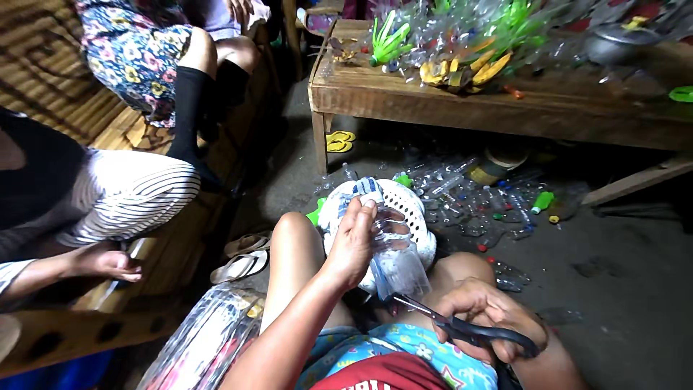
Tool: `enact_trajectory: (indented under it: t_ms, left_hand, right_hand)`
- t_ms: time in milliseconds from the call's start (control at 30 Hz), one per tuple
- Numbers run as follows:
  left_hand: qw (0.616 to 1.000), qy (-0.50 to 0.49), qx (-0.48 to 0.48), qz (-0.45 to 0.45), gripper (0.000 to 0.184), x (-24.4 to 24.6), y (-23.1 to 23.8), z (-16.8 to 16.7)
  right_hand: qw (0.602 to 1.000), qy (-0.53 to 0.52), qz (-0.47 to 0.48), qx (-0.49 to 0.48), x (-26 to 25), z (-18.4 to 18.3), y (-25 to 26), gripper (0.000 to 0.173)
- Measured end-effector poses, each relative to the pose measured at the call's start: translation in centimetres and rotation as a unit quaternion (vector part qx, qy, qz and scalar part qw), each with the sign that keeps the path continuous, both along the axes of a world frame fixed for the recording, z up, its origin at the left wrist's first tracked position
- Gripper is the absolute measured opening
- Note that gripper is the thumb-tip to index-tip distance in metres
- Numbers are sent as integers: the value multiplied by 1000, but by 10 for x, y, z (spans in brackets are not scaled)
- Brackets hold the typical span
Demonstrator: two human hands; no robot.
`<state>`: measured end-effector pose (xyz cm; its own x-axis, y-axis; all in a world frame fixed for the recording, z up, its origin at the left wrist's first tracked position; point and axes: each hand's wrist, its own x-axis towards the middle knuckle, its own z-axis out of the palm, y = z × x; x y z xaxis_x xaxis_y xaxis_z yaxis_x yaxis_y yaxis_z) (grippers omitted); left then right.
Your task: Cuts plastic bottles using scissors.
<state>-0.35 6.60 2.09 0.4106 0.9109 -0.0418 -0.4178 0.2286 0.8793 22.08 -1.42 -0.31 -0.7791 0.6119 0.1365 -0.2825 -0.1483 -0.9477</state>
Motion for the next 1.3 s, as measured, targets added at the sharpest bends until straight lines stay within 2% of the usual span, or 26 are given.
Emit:
enact_trajectory:
  t_ms: [300,400,533,633,833,1000,1300]
  left_hand:
    - [1000,-2,30,-3,36,1,0,-2]
    - [999,-1,49,23,36,1,0,-2]
    - [993,13,105,48,31,0,1,-6]
    - [985,41,161,45,29,5,-8,-9]
    - [994,9,48,95,34,-1,4,0]
    - [996,-23,-9,88,39,0,5,5]
    - [994,-36,-64,87,42,1,1,6]
  right_hand:
    - [1000,-3,-12,18,1,-4,-4,36]
    - [1000,-6,-24,14,3,-6,-8,34]
    - [996,-6,-92,13,4,-10,-13,30]
    - [985,58,-161,13,9,-16,-10,30]
    - [987,49,-148,34,11,-1,-26,45]
    - [995,-1,-95,20,7,-3,-29,44]
    - [994,-65,-83,21,-2,0,-21,43]
